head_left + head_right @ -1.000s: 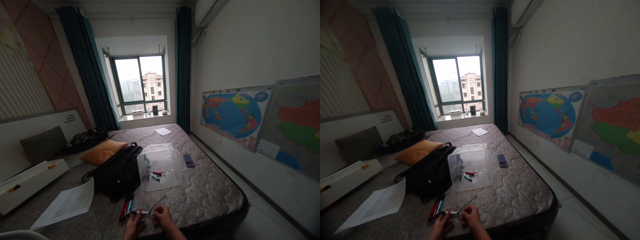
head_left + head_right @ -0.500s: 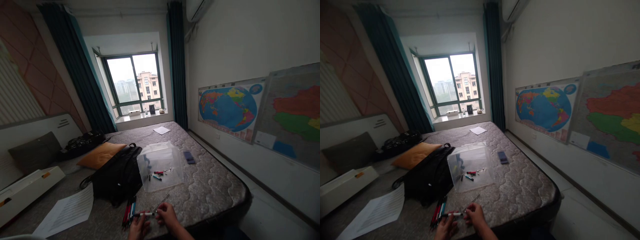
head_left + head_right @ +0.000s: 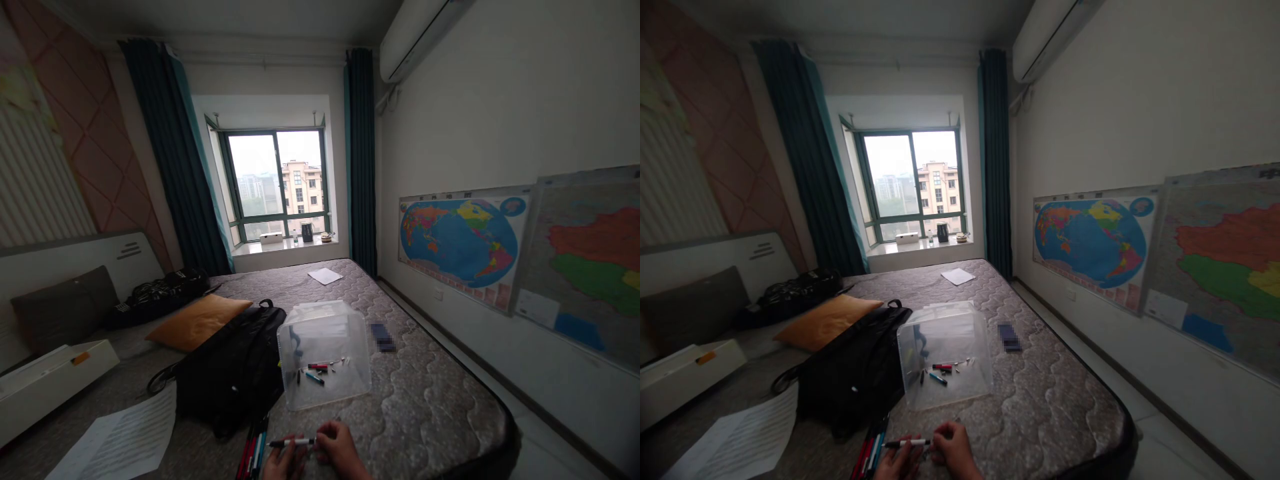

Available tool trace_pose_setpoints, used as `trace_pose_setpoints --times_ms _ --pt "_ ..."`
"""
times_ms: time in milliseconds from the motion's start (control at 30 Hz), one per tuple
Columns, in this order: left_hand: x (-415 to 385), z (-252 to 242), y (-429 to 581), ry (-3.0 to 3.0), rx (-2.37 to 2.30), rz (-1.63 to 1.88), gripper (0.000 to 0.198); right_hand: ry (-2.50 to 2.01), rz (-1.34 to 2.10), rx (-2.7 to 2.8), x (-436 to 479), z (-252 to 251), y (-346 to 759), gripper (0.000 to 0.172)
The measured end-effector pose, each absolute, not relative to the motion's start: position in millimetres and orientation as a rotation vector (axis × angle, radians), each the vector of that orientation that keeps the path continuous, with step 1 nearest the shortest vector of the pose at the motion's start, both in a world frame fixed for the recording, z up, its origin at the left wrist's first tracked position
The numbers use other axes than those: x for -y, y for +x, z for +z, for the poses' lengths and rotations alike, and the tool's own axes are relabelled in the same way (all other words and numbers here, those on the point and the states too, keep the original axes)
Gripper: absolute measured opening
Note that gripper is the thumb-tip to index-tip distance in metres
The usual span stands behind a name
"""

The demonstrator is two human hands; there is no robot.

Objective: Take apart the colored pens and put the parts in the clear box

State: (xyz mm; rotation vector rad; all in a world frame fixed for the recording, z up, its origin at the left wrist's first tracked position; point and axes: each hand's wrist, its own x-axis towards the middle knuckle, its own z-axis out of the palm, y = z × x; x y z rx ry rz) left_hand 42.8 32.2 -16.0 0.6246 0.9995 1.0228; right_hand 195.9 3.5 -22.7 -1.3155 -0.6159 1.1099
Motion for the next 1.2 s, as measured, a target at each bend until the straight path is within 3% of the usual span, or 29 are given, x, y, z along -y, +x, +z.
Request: trace_pose_setpoints --times_ms 200,1200 --pt "-18 21 47 0.651 -0.918 0.937 0.032 -1.218 1.227 0.597 17 3 211 0.046" --pt "-19 4 38 0.645 -0.798 0.959 0.040 -1.174 1.321 0.703 21 4 216 0.042"
